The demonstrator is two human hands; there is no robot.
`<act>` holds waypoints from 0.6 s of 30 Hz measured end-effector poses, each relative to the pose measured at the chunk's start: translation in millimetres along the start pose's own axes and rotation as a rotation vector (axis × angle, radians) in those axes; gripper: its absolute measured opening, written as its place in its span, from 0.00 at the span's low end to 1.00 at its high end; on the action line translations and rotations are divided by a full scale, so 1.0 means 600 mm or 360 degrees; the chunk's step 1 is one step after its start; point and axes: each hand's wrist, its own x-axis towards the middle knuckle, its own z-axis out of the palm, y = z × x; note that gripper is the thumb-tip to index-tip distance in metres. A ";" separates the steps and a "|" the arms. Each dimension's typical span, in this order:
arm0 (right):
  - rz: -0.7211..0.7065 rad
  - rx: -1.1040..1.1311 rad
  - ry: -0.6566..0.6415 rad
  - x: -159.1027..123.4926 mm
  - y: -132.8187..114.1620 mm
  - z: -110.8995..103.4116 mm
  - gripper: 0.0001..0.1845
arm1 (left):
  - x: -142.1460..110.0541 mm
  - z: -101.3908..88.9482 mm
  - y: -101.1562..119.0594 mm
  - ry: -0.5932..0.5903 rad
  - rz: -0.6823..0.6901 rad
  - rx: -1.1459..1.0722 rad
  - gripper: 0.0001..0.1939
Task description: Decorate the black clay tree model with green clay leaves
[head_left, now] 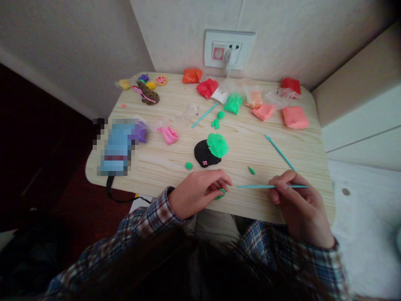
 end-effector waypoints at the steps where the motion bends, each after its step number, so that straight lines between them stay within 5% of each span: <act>1: -0.0003 0.0005 0.0000 0.000 0.001 0.000 0.11 | 0.000 0.001 -0.001 0.0016 -0.0015 0.0047 0.11; 18: -0.0202 -0.0342 0.0217 -0.034 0.034 0.037 0.09 | -0.036 0.006 -0.024 0.0159 0.0303 0.0675 0.21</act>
